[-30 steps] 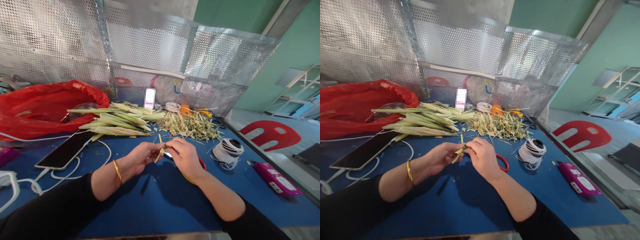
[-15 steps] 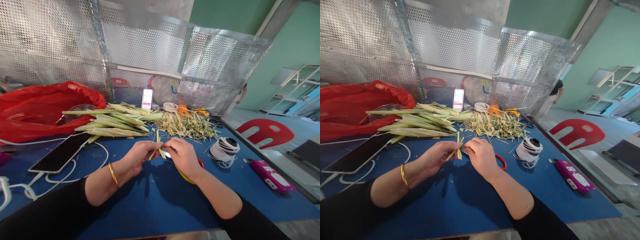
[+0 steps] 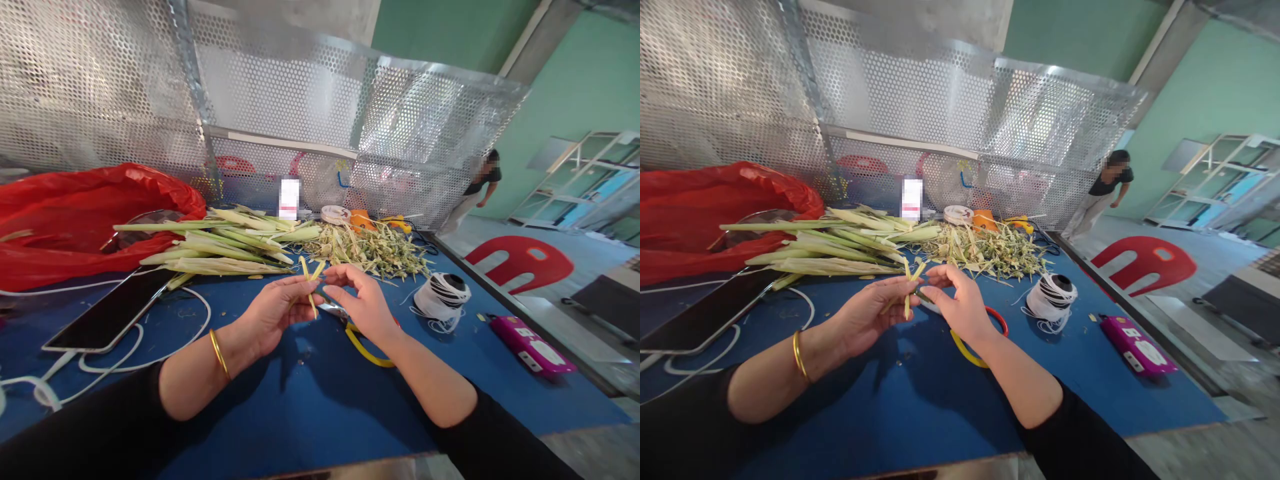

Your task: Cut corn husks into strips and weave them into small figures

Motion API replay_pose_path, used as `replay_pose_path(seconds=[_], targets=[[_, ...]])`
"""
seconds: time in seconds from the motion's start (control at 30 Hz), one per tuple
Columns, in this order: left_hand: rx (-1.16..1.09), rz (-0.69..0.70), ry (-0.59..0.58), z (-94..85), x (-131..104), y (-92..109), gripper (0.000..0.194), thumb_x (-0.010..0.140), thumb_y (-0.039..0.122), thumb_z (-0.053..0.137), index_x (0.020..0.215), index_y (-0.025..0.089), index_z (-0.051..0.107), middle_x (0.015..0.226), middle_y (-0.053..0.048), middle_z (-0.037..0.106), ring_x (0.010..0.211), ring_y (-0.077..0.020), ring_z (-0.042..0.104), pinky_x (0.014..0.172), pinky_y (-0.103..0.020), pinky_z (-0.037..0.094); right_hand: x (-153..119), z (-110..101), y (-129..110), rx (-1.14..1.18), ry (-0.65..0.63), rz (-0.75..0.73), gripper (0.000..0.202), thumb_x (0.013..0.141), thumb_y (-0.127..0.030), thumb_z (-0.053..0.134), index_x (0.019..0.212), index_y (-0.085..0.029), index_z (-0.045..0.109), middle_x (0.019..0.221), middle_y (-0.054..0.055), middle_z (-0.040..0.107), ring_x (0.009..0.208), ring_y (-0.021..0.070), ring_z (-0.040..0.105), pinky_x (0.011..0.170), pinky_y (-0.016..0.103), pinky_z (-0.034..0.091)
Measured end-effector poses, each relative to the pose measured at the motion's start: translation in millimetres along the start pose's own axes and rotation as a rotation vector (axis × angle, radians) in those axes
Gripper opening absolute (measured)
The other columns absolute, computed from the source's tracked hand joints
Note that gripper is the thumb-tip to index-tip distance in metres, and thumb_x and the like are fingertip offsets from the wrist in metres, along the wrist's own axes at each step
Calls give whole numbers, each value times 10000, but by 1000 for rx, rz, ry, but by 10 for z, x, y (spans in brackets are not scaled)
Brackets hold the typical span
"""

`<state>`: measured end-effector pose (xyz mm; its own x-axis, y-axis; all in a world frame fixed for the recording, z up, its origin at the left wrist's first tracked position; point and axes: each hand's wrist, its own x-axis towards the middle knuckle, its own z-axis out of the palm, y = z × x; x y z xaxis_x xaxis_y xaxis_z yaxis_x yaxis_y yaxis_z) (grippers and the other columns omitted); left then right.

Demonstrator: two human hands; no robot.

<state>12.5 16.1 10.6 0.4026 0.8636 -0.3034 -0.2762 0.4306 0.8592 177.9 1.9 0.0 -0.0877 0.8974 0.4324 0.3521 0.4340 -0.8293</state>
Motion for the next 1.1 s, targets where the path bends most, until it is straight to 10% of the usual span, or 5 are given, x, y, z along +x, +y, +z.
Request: replay_pose_path(seconds=[0.4, 0.77, 1.1], targets=[[208, -42, -179, -3, -24, 16, 273, 739, 321, 709, 926, 130, 650, 823, -69, 715, 555, -92, 625, 603, -204, 515, 29, -13, -54, 354, -24, 253, 99, 725, -282, 666, 711, -184, 679, 629, -23, 577, 599, 114, 482, 572, 238, 374], [487, 54, -130, 87, -40, -39, 165, 700, 273, 693, 755, 124, 647, 521, 4, 617, 424, -115, 582, 497, -219, 471, -61, 58, 13, -17, 116, 65, 193, 772, -222, 612, 592, -185, 552, 605, -22, 554, 592, 121, 499, 588, 253, 374], [501, 48, -91, 63, -18, -118, 274, 710, 355, 694, 848, 117, 703, 565, -26, 665, 442, -128, 613, 519, -230, 484, -5, 23, -21, -46, -20, 77, 128, 759, -260, 636, 660, -187, 598, 695, -10, 551, 644, 122, 498, 577, 235, 399]])
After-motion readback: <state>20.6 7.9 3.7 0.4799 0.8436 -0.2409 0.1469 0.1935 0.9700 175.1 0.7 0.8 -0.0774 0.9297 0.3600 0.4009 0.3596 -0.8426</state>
